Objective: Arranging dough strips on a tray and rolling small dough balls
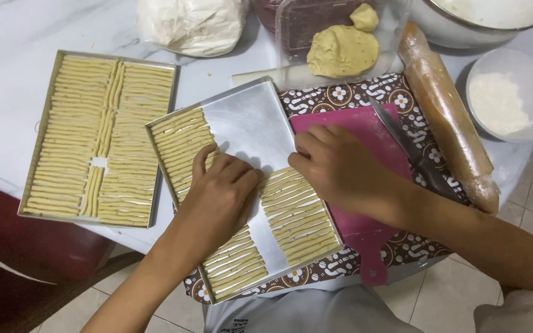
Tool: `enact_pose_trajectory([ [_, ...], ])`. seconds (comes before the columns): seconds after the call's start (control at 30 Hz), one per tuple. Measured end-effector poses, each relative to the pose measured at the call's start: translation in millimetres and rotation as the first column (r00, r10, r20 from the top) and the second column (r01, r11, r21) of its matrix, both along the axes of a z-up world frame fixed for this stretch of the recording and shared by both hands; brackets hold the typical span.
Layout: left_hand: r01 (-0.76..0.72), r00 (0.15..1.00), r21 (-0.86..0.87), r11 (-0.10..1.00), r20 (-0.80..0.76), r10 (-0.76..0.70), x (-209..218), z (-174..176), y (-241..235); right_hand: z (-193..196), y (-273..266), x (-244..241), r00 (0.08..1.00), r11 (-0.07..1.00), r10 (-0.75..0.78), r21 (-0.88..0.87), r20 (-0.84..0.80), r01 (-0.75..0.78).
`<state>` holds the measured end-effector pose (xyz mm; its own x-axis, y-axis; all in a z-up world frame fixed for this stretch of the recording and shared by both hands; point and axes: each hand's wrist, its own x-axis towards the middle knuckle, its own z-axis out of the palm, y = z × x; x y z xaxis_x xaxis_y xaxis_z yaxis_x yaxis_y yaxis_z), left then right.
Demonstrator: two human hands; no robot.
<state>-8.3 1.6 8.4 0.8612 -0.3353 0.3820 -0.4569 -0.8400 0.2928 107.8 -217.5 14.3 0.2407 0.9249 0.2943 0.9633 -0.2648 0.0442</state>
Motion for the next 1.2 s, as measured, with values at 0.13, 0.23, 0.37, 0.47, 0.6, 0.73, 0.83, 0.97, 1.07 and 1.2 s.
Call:
enact_pose_trajectory([
  [0.13,-0.002,0.999,0.006,1.0,0.04,0.002,1.1,-4.3,-1.4,-1.7,-1.0,-1.0,1.0,0.999,-0.019,-0.036,-0.018,0.018],
  [0.23,-0.002,0.999,0.042,0.999,0.04,0.0,1.7,-7.7,-2.5,-0.4,-0.4,-2.8,0.999,0.997,-0.045,-0.06,0.009,0.046],
  [0.37,-0.032,0.997,0.065,0.997,0.065,0.028,3.2,-9.0,-4.8,1.8,4.1,-4.1,0.997,0.993,-0.071,-0.093,0.015,0.072],
  [0.47,-0.044,0.997,0.076,0.996,0.067,0.039,3.1,-10.3,-5.2,2.3,8.1,-5.2,0.997,0.993,-0.079,-0.09,0.01,0.079],
  [0.6,-0.053,0.997,0.051,0.997,0.056,0.05,2.3,-11.3,-4.6,1.6,9.8,-4.8,0.997,0.993,-0.072,-0.092,0.019,0.073],
  [0.73,-0.104,0.988,0.02,0.994,-0.115,0.105,3.3,-14.3,-6.6,-7.7,5.3,1.5,0.987,0.969,-0.129,-0.225,-0.094,0.105],
  [0.83,-0.078,0.987,-0.007,0.997,-0.142,0.077,1.3,-15.1,-5.6,-7.5,5.3,0.4,0.971,0.96,-0.173,-0.249,-0.168,0.128],
  [0.97,-0.108,0.988,0.0,0.994,-0.108,0.107,-0.2,-12.2,-3.6,0.0,6.0,-4.2,0.965,0.958,-0.2,-0.24,-0.168,0.157],
  [1.07,-0.117,0.988,0.024,0.993,-0.097,0.119,0.4,0.6,0.5,22.5,7.3,-8.8,0.937,0.949,-0.247,-0.255,-0.245,0.184],
  [1.2,-0.051,0.999,0.064,0.997,0.002,0.051,6.9,16.5,7.5,36.6,-14.9,0.6,0.972,0.941,-0.233,-0.248,0.026,0.232],
])
